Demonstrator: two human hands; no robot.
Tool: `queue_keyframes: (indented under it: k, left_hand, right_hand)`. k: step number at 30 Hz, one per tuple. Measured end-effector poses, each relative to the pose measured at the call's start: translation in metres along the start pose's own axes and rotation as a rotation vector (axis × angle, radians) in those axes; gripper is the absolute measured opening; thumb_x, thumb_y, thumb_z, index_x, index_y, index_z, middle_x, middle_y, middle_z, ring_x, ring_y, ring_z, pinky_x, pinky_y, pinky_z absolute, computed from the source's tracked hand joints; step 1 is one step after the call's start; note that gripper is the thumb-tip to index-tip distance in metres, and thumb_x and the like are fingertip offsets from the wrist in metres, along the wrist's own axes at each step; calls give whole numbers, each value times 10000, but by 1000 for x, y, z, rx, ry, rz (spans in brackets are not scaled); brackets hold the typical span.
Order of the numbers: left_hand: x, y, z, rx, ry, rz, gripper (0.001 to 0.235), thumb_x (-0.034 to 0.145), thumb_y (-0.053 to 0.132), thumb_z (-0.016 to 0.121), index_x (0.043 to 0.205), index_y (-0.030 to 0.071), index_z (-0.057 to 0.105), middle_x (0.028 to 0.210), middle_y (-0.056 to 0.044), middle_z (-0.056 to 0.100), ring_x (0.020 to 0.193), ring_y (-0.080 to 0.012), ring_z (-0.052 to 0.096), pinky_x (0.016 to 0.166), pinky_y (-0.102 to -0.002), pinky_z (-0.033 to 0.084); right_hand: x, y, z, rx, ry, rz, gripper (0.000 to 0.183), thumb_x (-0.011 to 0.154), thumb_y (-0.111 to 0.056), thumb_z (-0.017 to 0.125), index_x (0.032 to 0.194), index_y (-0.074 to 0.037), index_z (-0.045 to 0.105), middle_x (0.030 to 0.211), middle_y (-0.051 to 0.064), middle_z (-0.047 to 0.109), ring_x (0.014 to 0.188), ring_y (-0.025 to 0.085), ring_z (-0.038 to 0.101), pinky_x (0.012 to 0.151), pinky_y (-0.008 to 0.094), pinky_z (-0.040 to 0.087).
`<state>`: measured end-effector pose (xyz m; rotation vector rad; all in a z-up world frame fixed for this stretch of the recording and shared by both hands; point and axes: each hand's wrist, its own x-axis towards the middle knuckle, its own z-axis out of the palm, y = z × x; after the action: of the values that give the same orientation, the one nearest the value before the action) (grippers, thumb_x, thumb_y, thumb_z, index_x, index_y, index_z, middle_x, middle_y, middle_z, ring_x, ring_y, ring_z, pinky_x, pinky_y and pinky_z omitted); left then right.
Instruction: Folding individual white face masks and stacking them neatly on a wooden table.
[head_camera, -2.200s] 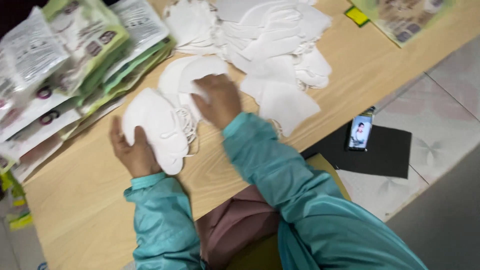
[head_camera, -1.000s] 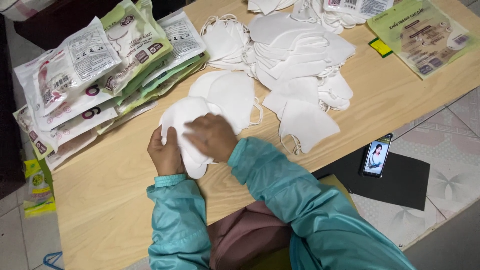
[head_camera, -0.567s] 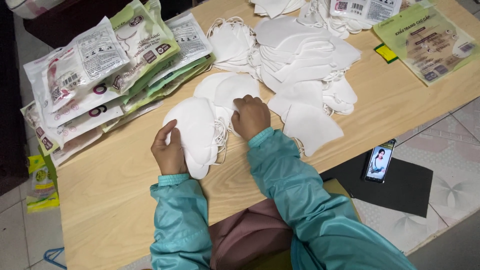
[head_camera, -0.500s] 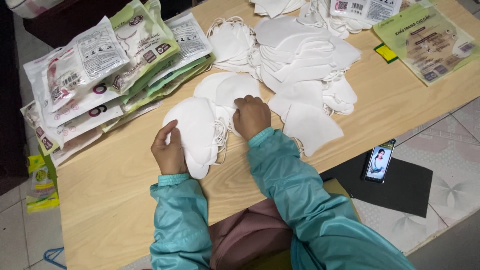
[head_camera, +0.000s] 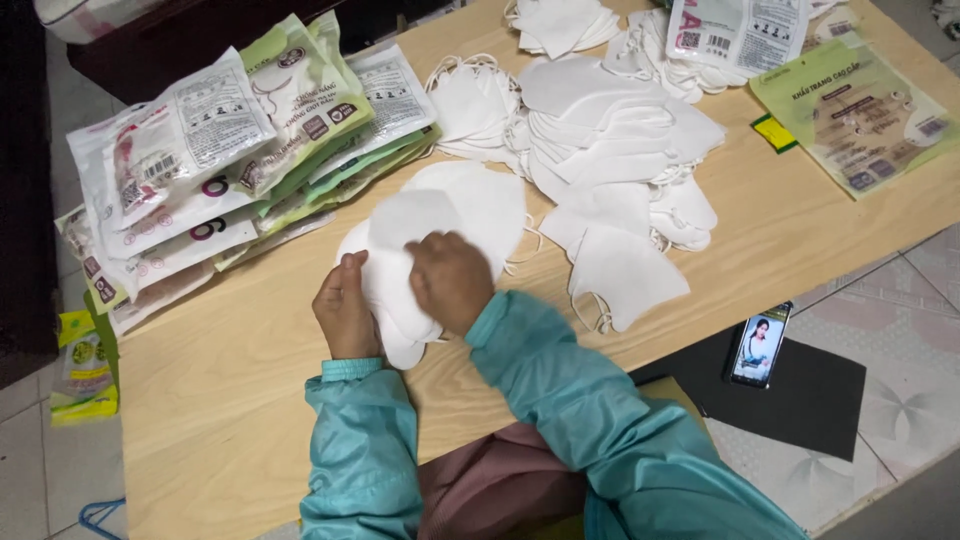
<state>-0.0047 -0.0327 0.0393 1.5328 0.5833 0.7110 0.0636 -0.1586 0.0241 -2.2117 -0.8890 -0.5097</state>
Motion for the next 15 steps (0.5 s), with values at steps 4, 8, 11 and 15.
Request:
queue_keyframes:
  k: [4, 8, 11, 15]
  left_hand:
    - [16, -21, -8, -103, 28, -129, 231, 1004, 292, 729, 1084, 79, 771, 871, -78, 690, 792, -138, 679, 740, -304, 616]
    - [24, -34, -8, -130, 57, -177, 131, 1022, 191, 674, 1031, 86, 752, 773, -105, 720, 670, -134, 695, 622, -272, 612]
    - [34, -61, -17, -182, 52, -201, 133, 1039, 164, 636, 1002, 66, 719, 774, -107, 714, 671, -138, 696, 615, -279, 599]
    - [13, -4, -8, -336, 84, -273, 124, 1003, 106, 659, 900, 41, 636, 742, -96, 689, 630, -141, 694, 599, -261, 601]
  right_hand:
    - [-7, -26, 11, 43, -138, -94, 299, 896, -146, 616, 1161, -72, 731, 935, 128, 693, 871, 301, 673, 729, 399, 563]
    - [-8, -21, 17, 112, -66, -92, 263, 924, -190, 637, 1149, -110, 745, 961, 113, 708, 891, 310, 689, 744, 423, 567]
    - [-9, 16, 13, 106, 72, -31, 256, 925, -239, 671, 1148, -137, 747, 1021, 119, 710, 931, 346, 685, 762, 470, 576]
    - [-15, 41, -32, -153, -137, 263, 604, 843, -376, 776, 1370, -118, 638, 1318, 162, 625, 1207, 398, 577, 948, 543, 497]
